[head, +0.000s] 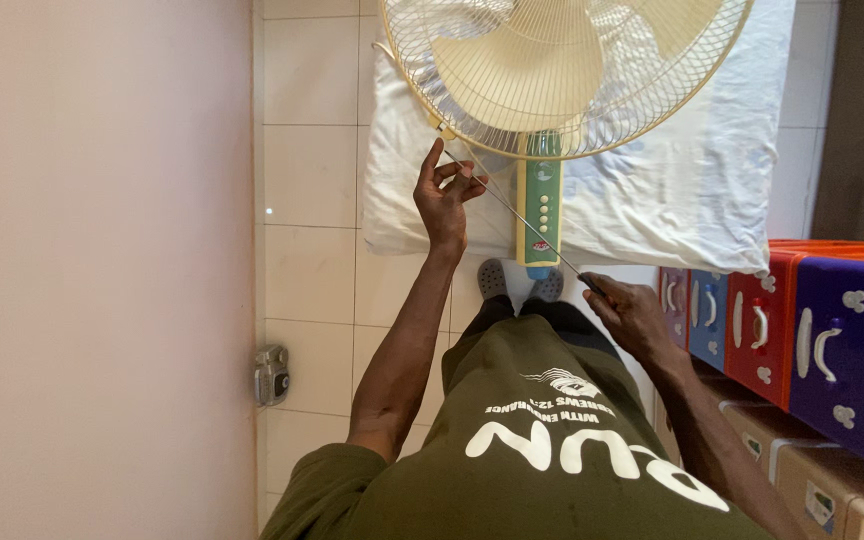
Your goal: The person assembles a standing fan by attaching the front grille and securing it with a screwdriver. They repeatedly tighten and loosen screws on the fan grille while standing in a tiled room.
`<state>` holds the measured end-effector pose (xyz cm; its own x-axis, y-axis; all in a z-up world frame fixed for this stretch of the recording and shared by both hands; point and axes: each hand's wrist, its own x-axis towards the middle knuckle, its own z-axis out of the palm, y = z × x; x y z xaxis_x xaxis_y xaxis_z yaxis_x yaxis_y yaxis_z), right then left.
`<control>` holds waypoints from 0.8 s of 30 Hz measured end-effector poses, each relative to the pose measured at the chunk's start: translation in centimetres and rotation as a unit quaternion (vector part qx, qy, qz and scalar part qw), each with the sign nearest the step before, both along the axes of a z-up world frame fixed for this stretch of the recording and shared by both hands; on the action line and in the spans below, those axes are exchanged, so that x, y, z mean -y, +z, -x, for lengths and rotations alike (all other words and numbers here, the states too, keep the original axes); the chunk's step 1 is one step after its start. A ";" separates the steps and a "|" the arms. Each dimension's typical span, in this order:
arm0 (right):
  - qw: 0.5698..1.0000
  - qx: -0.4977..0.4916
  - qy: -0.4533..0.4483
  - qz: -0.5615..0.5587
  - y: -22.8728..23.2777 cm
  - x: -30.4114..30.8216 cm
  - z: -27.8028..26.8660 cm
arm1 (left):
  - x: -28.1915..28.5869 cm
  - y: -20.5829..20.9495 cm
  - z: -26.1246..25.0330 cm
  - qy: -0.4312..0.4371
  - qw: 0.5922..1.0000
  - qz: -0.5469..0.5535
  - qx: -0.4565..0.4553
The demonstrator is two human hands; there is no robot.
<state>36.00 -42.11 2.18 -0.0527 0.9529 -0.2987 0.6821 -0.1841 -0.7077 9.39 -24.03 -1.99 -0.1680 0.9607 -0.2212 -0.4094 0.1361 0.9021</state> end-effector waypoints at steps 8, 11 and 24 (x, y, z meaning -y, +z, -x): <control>0.999 -0.031 -0.012 -0.004 0.8 -0.6 -0.5 | -0.4 1.0 -1.1 0.013 0.999 -0.030 -0.020; 0.999 -0.032 0.002 -0.003 0.9 -1.1 -0.8 | -0.8 0.7 -1.3 0.030 0.999 -0.022 -0.031; 0.981 -0.174 -0.042 0.071 -0.2 -0.2 -0.4 | -1.7 1.7 -0.7 0.038 0.996 -0.046 -0.059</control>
<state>36.37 -41.87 2.00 -0.0987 0.9080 -0.4072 0.3819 -0.3433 -0.8581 10.05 -22.32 -0.33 -0.2606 0.9595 -0.1070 -0.3053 0.0233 0.9520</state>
